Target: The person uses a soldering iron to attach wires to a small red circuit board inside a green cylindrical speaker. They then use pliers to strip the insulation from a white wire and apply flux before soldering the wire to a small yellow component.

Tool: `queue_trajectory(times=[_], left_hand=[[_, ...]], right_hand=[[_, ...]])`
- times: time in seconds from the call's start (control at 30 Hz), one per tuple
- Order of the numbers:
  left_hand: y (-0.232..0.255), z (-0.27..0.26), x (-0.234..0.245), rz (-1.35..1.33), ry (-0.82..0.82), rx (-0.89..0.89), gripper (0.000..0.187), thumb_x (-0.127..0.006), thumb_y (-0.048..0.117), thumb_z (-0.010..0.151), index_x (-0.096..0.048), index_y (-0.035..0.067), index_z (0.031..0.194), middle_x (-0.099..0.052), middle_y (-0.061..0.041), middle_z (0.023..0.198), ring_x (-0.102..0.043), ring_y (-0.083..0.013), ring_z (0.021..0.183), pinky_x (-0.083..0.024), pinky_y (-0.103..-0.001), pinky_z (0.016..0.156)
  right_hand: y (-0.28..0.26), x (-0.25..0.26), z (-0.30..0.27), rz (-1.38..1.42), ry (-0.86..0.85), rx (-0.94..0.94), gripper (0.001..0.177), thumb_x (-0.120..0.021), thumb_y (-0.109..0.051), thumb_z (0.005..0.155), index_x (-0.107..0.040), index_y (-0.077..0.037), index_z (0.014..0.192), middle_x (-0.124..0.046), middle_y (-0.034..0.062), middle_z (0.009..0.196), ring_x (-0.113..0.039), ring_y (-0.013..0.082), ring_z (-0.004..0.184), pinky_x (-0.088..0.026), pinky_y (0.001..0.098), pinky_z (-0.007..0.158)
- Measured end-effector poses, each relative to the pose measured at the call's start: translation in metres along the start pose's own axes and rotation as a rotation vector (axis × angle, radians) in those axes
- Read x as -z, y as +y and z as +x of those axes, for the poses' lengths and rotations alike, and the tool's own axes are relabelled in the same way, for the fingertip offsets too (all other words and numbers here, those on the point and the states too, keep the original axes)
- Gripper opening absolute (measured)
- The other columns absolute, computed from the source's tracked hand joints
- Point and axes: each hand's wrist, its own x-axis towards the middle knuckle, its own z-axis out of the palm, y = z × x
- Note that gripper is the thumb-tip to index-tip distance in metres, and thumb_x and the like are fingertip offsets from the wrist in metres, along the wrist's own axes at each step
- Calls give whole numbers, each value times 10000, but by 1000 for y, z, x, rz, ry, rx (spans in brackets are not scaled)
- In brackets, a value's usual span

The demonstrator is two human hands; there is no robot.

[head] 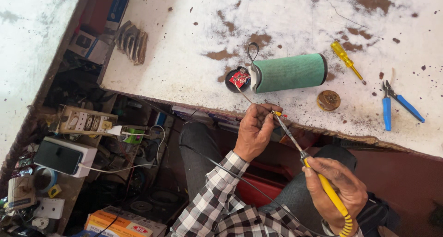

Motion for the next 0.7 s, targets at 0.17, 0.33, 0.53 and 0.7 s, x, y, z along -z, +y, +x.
queue_trajectory(times=[0.17, 0.33, 0.53, 0.7], left_hand=[[4, 0, -1, 10, -2, 33, 62, -479, -14, 1056, -484, -10, 1118, -661, -131, 1233, -702, -119, 991, -593, -271, 878], [4, 0, -1, 14, -7, 11, 49, -489, -25, 1062, -480, -15, 1109, -670, -134, 1237, -688, -116, 980, -592, -273, 878], [1, 0, 0, 3, -6, 4, 54, -487, -32, 1063, -485, -15, 1114, -664, -137, 1243, -668, -111, 960, -582, -271, 869], [-3, -1, 1, -41, -7, 4, 52, -490, -35, 1057, -476, -5, 1097, -659, -129, 1234, -684, -113, 988, -593, -273, 882]], right_hand=[[-1, -2, 2, -23, 4, -23, 244, -749, 52, 863, -738, -5, 1100, -751, 140, 1010, -760, 173, 901, -626, 262, 788], [-1, -4, 4, -24, -10, -37, 237, -753, 39, 860, -741, -10, 1092, -756, 140, 1020, -769, 177, 909, -638, 268, 794], [-1, -4, 4, -30, -7, -30, 242, -754, 39, 860, -747, -10, 1097, -758, 132, 1010, -763, 167, 893, -628, 265, 789], [-2, -5, 1, -61, 8, -31, 238, -771, 24, 851, -755, -20, 1084, -757, 119, 1017, -750, 154, 906, -613, 255, 798]])
